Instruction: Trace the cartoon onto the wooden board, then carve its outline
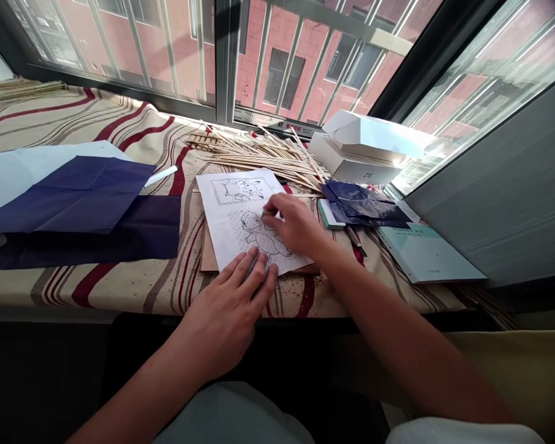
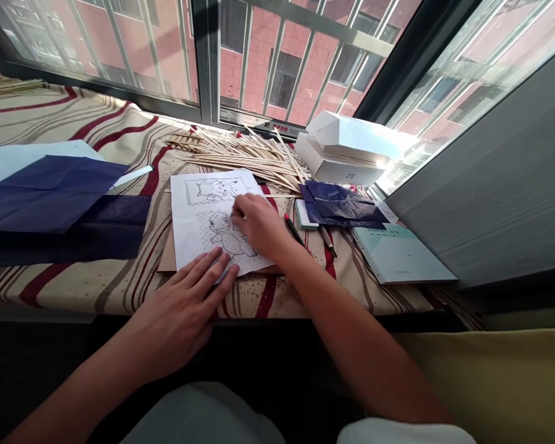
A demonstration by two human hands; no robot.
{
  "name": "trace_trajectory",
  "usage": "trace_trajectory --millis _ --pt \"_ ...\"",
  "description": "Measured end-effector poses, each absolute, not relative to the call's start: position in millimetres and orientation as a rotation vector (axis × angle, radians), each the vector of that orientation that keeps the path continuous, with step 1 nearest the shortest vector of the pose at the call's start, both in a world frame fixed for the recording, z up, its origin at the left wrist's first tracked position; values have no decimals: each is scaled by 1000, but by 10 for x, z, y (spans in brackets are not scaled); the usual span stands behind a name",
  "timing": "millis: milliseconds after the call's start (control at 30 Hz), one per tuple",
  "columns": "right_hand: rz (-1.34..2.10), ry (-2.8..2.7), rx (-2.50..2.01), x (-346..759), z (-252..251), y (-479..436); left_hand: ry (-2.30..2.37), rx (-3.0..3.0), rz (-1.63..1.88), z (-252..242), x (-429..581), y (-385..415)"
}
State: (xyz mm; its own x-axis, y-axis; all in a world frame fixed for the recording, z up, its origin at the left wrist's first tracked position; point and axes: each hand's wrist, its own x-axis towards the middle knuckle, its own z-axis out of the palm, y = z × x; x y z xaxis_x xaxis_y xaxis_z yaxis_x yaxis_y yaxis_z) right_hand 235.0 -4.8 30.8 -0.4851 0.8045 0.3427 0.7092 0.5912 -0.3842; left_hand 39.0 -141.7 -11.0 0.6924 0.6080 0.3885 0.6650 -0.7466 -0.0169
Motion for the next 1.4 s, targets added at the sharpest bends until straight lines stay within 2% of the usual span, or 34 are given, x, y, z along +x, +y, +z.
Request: trace_trajectory --millis 100,233,367,533,700,867,1033,1233,1400 --pt "215 -2313 -1229 2324 328 0 -1039 -2749 -551 -100 388 -1415" --pt "379 -2393 -1092 2291 331 53 -1037 -2757 -560 -86 395 -1413" --pt "268 -2301 -1247 2221 341 101 -1052 -2769 -544 -95 399 -1416" --pt "366 -2447 -1055 2049 339 94 -1071 -2782 -535 -124 396 -1424" --pt "220 -2293 -1287 2077 384 152 -1073 -2796 -512 -106 393 -1403" --pt "361 -2416 -1050 2147 362 13 -1056 -2794 -526 -110 392 -1400" --pt "258 -2254 -1356 2235 383 101 -1067 -2796 -517 -113 376 -1410" --pt "399 -2463 -1015 2303 414 -178 -1023 -2759 -552 -113 370 -1390" --pt "176 -2224 -1373 2449 363 -74 -1020 -2744 -549 -88 366 -1403"
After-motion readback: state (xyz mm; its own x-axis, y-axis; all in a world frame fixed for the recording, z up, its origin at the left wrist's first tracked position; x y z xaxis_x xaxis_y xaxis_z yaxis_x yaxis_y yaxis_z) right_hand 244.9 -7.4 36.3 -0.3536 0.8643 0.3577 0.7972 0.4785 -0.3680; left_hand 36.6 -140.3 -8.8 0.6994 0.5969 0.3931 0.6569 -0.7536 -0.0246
